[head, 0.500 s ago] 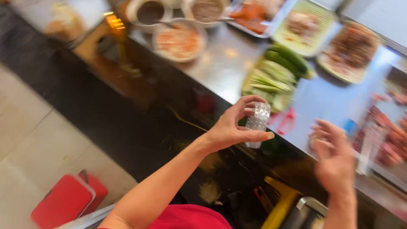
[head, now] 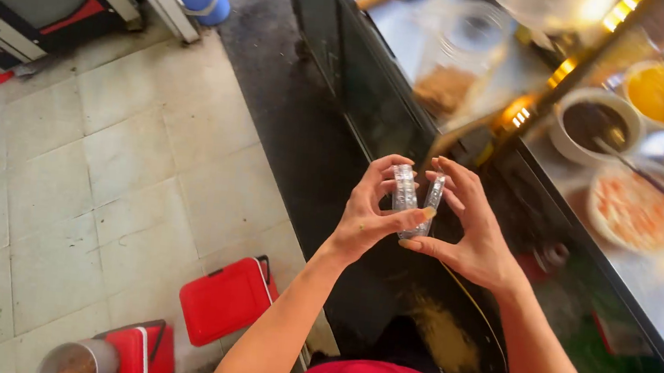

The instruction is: Cutting oranges, extracting juice using a manual juicer, adding ice to a cup, and packaging the drink.

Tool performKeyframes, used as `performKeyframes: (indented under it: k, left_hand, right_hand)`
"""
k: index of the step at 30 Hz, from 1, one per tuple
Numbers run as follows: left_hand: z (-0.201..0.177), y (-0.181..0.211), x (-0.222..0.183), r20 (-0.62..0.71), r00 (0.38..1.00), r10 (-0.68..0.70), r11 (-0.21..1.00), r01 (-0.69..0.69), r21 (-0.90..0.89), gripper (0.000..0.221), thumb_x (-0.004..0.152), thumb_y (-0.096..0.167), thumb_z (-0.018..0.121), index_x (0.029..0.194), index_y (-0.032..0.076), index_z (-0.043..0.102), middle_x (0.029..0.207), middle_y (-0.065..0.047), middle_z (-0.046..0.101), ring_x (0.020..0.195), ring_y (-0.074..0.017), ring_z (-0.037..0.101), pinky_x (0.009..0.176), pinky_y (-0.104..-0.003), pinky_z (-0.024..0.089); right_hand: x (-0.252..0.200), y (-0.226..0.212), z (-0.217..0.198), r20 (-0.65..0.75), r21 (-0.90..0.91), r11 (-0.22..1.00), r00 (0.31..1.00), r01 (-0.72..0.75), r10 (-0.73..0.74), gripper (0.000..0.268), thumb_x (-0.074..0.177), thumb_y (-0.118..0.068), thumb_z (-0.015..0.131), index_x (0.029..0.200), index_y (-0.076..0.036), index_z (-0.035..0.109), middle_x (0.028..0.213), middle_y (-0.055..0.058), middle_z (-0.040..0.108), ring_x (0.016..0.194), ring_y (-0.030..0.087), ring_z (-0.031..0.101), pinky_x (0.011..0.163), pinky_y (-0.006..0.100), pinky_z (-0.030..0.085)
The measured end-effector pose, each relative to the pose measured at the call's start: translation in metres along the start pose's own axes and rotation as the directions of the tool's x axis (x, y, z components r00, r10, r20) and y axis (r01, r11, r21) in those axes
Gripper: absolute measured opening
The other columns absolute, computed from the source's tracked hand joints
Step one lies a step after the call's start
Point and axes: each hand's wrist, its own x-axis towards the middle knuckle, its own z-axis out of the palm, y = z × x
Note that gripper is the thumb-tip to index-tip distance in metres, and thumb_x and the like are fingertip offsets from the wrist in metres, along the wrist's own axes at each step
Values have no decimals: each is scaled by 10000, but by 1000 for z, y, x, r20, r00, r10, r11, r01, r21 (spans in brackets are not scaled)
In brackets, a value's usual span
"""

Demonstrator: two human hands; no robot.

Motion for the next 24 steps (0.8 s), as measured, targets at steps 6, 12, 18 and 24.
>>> performKeyframes:
  k: [6, 12, 18, 24]
  left_hand:
    - [-125, 11, 78, -163, 987, 15, 974, -51, -219, 737, 840, 185, 835, 1456, 64, 450, 1330, -98, 555, 1275, -212, 565, 1107, -339, 488]
    - [-254, 57, 181, -335, 941, 52, 971, -126, -205, 598, 926, 245, 712, 1430, 96, 427, 1305, -115, 540, 1211, -244, 579, 935, -518, 588]
    - [-351, 91, 259, -343, 939, -1, 974, -77, -213, 640, 929, 304, 699, 1466, 113, 407, 1328, -110, 528, 1246, -247, 552, 950, -540, 591]
    - [-437, 65, 364, -223, 968, -117, 954, 46, -297, 694, 896, 357, 723, 1462, 105, 410, 1340, -113, 541, 1244, -250, 563, 941, -520, 591]
  right_hand:
    - [160, 49, 59, 53, -22, 995, 994, 98, -97, 966, 766, -277, 885, 1577, -109, 387, 1584, 76, 366, 1410, 246, 479, 1108, 424, 469]
    - [385, 150, 75, -254, 533, 846, 949, -24, 187, 919, 891, -298, 795, 1679, -115, 360, 1425, 150, 513, 1162, 219, 502, 944, 364, 407]
    - [593, 263, -60, -756, -542, 770, 595, -335, -273, 776, 1033, -432, 834, 1604, -63, 460, 1485, 210, 402, 1384, 386, 440, 1159, 518, 382]
    - [661, 277, -116, -692, -559, 474, 698, -680, 185, 782, 884, -515, 752, 1530, -162, 489, 1470, 205, 368, 1313, 443, 330, 1057, 590, 333]
